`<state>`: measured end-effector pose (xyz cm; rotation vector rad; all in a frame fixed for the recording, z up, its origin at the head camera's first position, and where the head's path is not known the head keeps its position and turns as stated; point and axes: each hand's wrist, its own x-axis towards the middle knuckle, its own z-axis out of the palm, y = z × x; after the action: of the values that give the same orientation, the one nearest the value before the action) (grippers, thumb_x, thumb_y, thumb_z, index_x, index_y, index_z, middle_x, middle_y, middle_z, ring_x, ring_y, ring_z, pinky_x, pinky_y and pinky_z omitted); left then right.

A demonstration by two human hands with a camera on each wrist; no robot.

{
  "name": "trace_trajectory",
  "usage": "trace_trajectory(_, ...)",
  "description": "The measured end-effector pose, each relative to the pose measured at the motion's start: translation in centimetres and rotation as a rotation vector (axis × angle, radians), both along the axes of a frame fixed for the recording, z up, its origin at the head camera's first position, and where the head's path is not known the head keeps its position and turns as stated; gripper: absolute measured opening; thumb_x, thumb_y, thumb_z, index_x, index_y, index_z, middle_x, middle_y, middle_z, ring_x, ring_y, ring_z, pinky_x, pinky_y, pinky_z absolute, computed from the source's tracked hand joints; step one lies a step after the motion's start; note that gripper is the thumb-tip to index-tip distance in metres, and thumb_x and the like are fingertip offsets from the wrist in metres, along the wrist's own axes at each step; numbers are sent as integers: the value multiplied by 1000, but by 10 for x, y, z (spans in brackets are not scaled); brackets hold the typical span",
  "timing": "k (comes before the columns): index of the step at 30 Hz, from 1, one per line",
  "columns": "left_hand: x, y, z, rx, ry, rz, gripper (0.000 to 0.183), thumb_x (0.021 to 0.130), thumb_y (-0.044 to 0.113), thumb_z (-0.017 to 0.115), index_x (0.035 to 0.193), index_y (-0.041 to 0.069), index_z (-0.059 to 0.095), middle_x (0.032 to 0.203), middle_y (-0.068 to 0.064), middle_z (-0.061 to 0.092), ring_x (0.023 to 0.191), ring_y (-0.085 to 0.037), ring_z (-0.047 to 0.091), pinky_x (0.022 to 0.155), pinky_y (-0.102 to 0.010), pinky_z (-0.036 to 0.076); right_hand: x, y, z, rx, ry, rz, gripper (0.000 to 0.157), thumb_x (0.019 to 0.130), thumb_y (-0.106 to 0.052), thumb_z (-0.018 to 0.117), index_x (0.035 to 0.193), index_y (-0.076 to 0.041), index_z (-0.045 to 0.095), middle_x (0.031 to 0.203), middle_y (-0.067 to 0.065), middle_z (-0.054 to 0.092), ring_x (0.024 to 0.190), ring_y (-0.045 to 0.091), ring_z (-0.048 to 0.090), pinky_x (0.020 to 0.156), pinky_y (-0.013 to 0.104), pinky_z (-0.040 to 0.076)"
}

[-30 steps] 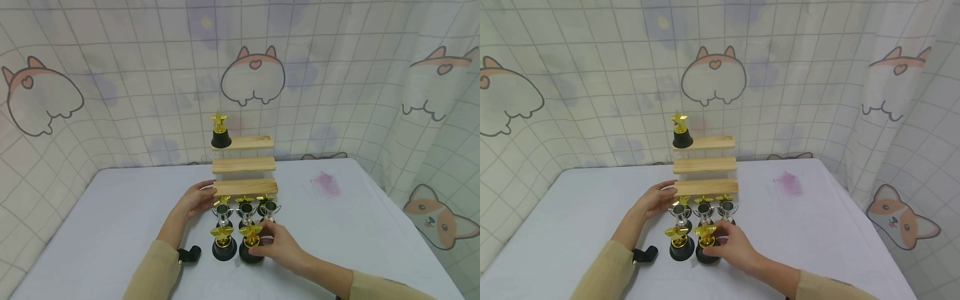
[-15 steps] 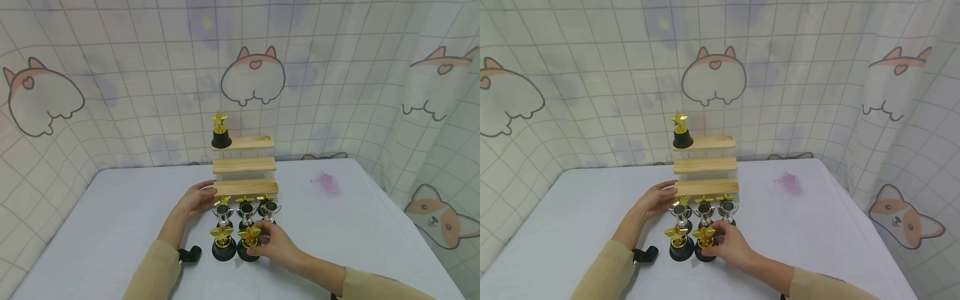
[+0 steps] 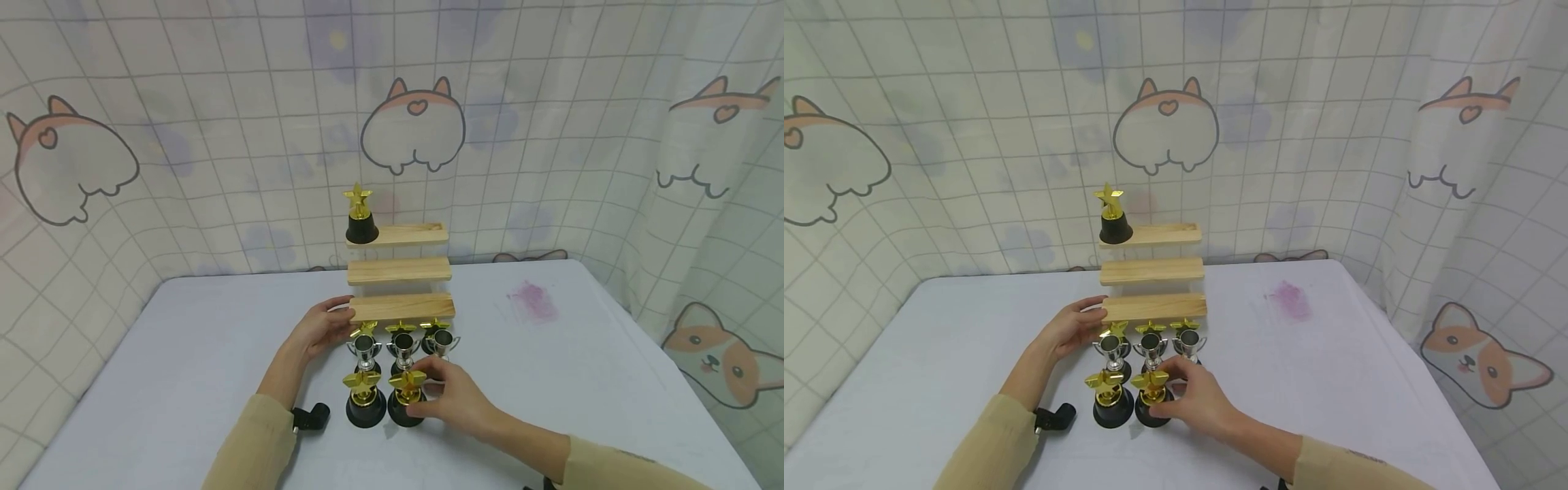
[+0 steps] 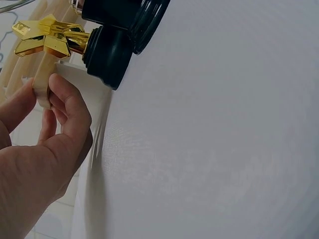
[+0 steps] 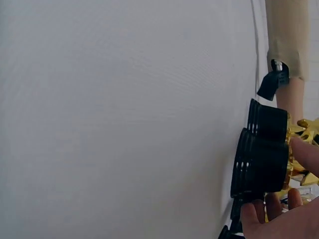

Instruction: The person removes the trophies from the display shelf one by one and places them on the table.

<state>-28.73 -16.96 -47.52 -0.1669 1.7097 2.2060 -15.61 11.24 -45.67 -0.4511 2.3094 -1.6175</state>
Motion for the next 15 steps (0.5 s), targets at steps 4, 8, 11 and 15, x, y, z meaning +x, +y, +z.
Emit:
trace_trajectory(4,0,0,0,-7,2,-2,58,101,1,61,154,-1,37,140,-23,51,97,-18,68,79,-29,59,-1,5,5,29,64,8,50,76,-8,91,119,-7,65,117,3,67,114,26,62,104,45,51)
trace_trajectory(8,1,0,0,-9,9,-5,59,101,2,62,154,-2,37,141,-24,51,99,-18,68,80,-29,59,2,10,11,21,102,4,47,77,-4,90,118,-6,66,117,3,67,114,27,62,102,41,52)
trace_trajectory(11,1,0,0,-9,13,-5,59,101,2,63,154,-1,38,141,-24,51,100,-19,68,81,-29,59,5,13,16,-3,130,1,43,79,1,86,117,-5,66,117,5,66,115,29,62,100,38,53)
trace_trajectory(15,1,0,0,-18,13,0,58,101,3,63,154,-1,39,140,-23,52,99,-19,68,80,-29,59,7,17,24,-38,176,15,36,82,8,80,114,-2,66,117,9,66,114,31,62,98,40,55)
